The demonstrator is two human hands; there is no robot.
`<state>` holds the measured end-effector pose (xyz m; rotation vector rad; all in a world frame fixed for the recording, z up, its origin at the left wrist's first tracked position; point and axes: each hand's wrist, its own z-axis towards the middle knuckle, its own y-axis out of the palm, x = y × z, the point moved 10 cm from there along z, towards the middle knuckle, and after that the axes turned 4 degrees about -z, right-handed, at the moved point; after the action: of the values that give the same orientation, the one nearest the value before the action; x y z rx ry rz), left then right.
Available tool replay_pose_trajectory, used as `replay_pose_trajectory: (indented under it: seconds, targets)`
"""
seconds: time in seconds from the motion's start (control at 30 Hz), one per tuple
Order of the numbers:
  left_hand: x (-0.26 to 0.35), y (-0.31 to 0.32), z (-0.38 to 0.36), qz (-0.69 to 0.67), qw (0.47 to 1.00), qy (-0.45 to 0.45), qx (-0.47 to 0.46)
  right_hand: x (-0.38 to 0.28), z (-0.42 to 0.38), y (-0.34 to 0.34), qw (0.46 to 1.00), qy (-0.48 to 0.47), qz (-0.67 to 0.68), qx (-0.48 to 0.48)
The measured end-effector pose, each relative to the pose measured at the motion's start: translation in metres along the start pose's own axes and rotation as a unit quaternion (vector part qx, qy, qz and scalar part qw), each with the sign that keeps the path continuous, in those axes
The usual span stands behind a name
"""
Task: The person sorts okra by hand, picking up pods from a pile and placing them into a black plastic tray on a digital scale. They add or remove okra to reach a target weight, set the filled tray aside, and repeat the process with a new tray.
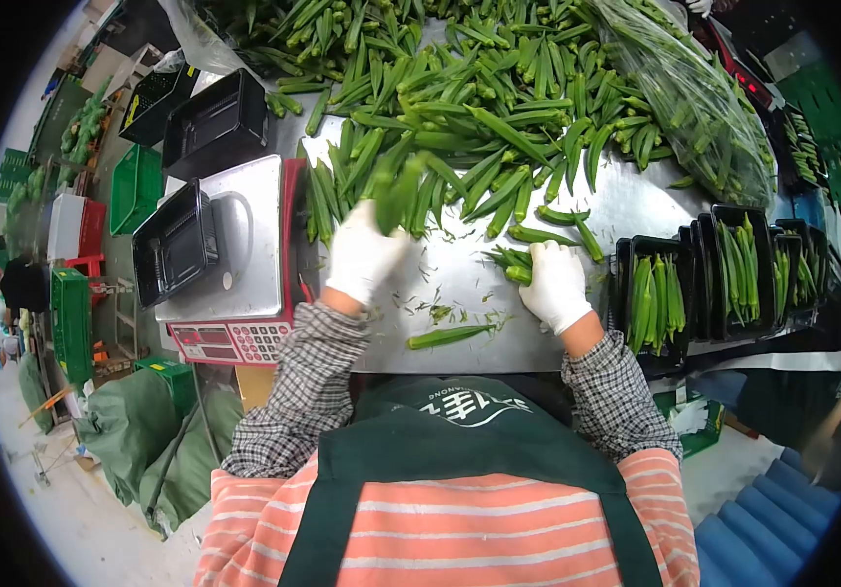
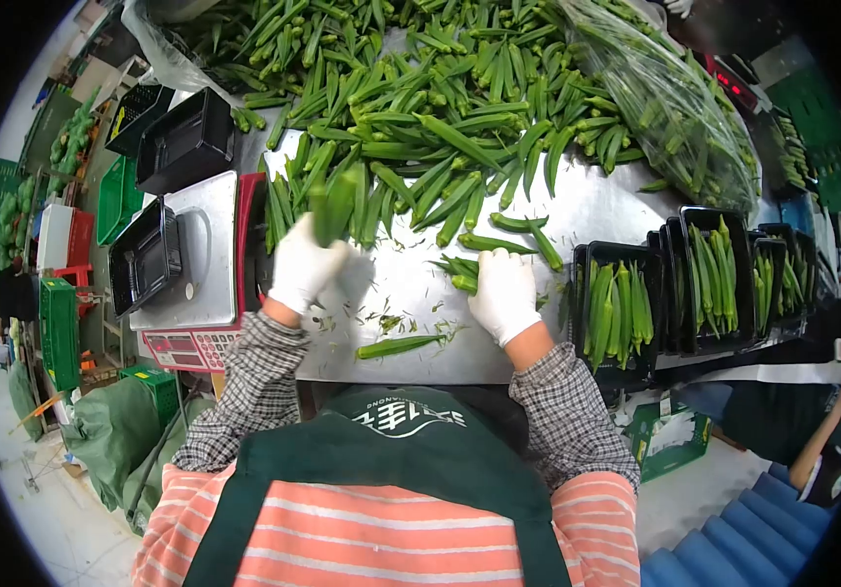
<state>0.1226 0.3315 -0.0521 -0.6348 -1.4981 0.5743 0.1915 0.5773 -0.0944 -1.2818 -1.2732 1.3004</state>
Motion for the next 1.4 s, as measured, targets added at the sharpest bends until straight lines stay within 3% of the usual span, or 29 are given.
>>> replay_pose_trajectory:
  seconds: [0.1, 0.23, 0.37, 0.5, 0.57, 0.6, 0.63, 0.73, 0.83, 0.93, 1.07, 1.13, 1.17, 1.2, 1.23, 1.27, 1.3, 1.33, 1.4]
  targets:
    - [-0.035, -0.008, 0.01, 0.03, 0.999, -0.035, -0.004, 0.008, 0.004, -0.016, 0.996, 0.037, 0.06, 0.051]
    - [-0.049, 0.03, 0.016, 0.22, 0.974, -0.028, -0.057, 0.014, 0.027, -0.021, 0.996, 0.014, 0.033, 0.081]
    - [-0.062, 0.028, 0.017, 0.194, 0.977, -0.062, -0.063, 0.008, 0.033, -0.016, 1.0, 0.018, -0.009, 0.008]
    - [-0.058, 0.003, 0.003, -0.005, 0.997, -0.06, -0.039, 0.008, 0.033, -0.009, 0.998, 0.003, -0.033, -0.048]
    - [-0.059, 0.007, -0.008, -0.317, 0.938, -0.112, -0.084, 0.002, 0.036, -0.007, 0.997, -0.043, -0.065, 0.001]
    - [-0.053, 0.009, -0.014, -0.463, 0.871, -0.131, -0.102, -0.003, 0.037, -0.012, 0.994, -0.066, -0.081, 0.027]
    - [-0.043, 0.008, -0.019, -0.623, 0.755, -0.147, -0.141, 0.0, 0.043, -0.002, 0.995, -0.043, -0.073, -0.048]
    - [-0.035, 0.001, -0.027, -0.684, 0.683, -0.17, -0.193, -0.001, 0.047, -0.005, 0.991, -0.028, -0.109, -0.076]
    - [-0.021, -0.01, -0.032, -0.744, 0.608, -0.141, -0.238, -0.006, 0.048, -0.005, 0.986, -0.074, -0.132, -0.071]
    - [-0.014, -0.025, -0.038, -0.731, 0.627, -0.121, -0.24, -0.009, 0.049, -0.002, 0.985, -0.107, -0.127, -0.05]
    - [0.013, -0.09, -0.039, -0.621, 0.763, -0.031, -0.176, -0.014, 0.049, -0.009, 0.99, -0.095, -0.09, -0.057]
    - [0.009, -0.153, -0.036, -0.457, 0.884, 0.034, -0.093, -0.026, 0.043, -0.017, 0.986, -0.14, -0.09, -0.011]
    - [-0.005, -0.181, -0.038, -0.368, 0.922, -0.059, -0.108, -0.028, 0.04, -0.014, 0.985, -0.149, -0.09, -0.02]
    - [-0.014, -0.213, -0.036, -0.347, 0.935, -0.033, -0.066, -0.031, 0.037, -0.011, 0.981, -0.17, -0.091, -0.009]
    - [-0.018, -0.252, -0.032, -0.263, 0.961, 0.08, 0.035, -0.036, 0.035, -0.011, 0.98, -0.171, -0.1, -0.015]
    - [-0.031, -0.279, -0.029, -0.141, 0.978, 0.126, 0.085, -0.041, 0.034, -0.013, 0.979, -0.17, -0.109, -0.021]
    - [-0.045, -0.302, -0.03, 0.082, 0.984, 0.107, 0.12, -0.041, 0.036, -0.012, 0.982, -0.156, -0.103, -0.033]
    - [-0.054, -0.313, -0.029, 0.172, 0.962, 0.162, 0.139, -0.039, 0.038, -0.01, 0.984, -0.141, -0.097, -0.046]
    - [-0.091, -0.313, -0.015, 0.299, 0.932, 0.178, 0.102, -0.038, 0.041, -0.005, 0.987, -0.125, -0.084, -0.062]
